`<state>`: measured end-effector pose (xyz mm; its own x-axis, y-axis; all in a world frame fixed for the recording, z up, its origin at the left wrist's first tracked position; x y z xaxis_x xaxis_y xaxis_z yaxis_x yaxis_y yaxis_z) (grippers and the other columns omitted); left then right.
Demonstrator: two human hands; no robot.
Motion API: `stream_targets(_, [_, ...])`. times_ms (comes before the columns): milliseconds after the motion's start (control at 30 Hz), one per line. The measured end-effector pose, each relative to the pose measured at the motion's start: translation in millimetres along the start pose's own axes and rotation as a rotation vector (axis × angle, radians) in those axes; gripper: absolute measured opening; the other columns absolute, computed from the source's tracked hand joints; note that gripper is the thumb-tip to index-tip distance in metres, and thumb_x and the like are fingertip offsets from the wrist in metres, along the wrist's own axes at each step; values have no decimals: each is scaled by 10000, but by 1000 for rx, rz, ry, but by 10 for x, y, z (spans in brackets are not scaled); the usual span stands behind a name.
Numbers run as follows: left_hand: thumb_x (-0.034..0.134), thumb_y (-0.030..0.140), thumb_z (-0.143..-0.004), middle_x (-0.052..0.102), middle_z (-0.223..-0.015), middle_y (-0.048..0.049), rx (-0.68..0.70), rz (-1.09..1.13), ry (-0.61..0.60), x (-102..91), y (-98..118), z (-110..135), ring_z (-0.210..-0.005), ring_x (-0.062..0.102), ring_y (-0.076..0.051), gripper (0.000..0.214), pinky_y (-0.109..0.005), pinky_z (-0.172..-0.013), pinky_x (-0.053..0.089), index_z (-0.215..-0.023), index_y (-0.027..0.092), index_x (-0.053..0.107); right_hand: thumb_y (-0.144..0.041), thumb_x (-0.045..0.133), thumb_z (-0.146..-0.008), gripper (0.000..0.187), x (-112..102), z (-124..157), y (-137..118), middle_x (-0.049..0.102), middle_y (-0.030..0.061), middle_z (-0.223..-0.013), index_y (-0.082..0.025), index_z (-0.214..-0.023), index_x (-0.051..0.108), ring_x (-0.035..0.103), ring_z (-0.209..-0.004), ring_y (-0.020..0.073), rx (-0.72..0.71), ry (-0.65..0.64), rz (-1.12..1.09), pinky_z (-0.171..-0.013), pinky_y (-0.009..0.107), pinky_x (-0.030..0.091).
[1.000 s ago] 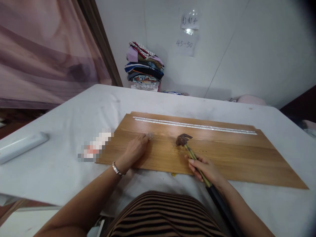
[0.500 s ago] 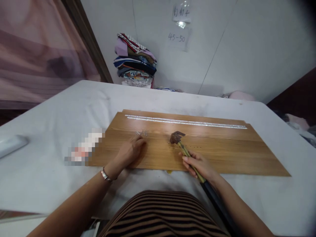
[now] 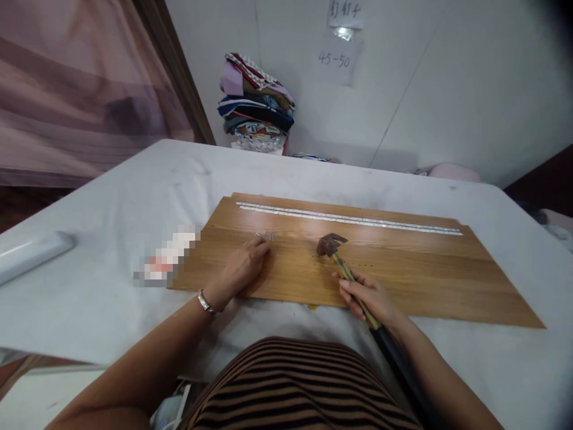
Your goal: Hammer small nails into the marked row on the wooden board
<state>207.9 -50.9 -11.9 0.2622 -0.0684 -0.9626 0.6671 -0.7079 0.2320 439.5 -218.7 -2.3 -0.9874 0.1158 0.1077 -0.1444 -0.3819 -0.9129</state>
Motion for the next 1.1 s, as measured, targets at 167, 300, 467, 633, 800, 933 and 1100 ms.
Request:
stream_targets(167, [401, 144, -873, 634, -1066, -54, -39, 59, 36, -28, -14, -12, -942, 623, -191, 251, -284, -789, 482, -907, 207, 642, -490, 672, -711, 451, 22, 4, -27, 500, -80, -536, -144, -972, 550, 341, -309, 38, 16, 11, -22, -316, 185, 219])
stream_targets(300, [454, 340, -905, 638, -996, -40, -238, 46, 92, -88, -9, 64, -872, 630, -192, 202, -282, -682, 461, -912, 209, 607, -485, 677, -701, 467, 26, -7, -30, 504, -80, -528, -137, -985, 552, 345, -309, 40, 17, 23, -27, -316, 182, 223])
stream_targets(467, [519, 516, -871, 626, -864, -51, -344, -46, 32, -89, 56, 64, -805, 619, -221, 324, -316, -674, 445, -831, 197, 556, -484, 686, -709, 437, 6, -13, 16, 502, -76, -542, -142, -954, 565, 347, -314, 33, 21, -5, -24, -314, 178, 230])
stream_targets(633, [511, 450, -899, 641, -952, -76, -333, -79, 34, -50, 79, 8, -877, 623, -228, 268, -322, -723, 458, -873, 189, 566, -472, 666, -759, 415, -38, -16, 60, 513, -69, -581, -146, -1000, 576, 357, -325, 32, 6, -16, -33, -313, 175, 250])
stream_targets(800, [408, 331, -950, 656, -1040, -78, -327, -96, -15, -50, 58, -30, -931, 635, -232, 253, -317, -713, 470, -955, 189, 617, -465, 676, -733, 419, -23, -4, 0, 498, -80, -534, -143, -977, 563, 349, -315, 34, -4, 15, -27, -322, 177, 229])
stream_targets(933, [372, 289, -960, 658, -1099, -83, -301, -119, -81, -72, 23, -58, -971, 640, -235, 291, -317, -741, 481, -1031, 194, 638, -469, 673, -718, 438, 9, 4, -20, 495, -84, -520, -142, -987, 558, 343, -309, 38, 16, 24, -28, -320, 181, 221])
stream_targets(1100, [366, 296, -962, 661, -1118, -83, -258, -126, -139, -107, 26, -53, -944, 655, -236, 307, -322, -745, 488, -1048, 205, 647, -478, 672, -707, 438, 23, 7, -16, 505, -80, -545, -145, -963, 548, 347, -307, 34, 30, 10, -26, -318, 183, 213])
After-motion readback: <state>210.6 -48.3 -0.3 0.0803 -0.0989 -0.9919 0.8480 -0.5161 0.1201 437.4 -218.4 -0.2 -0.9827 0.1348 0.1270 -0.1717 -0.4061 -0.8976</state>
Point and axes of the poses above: each hand's wrist, its own z-axis away from the middle knuckle, its own x-axis out of the palm, y = z × x, the point moved 4 cm from there along -z, towards the middle knuckle
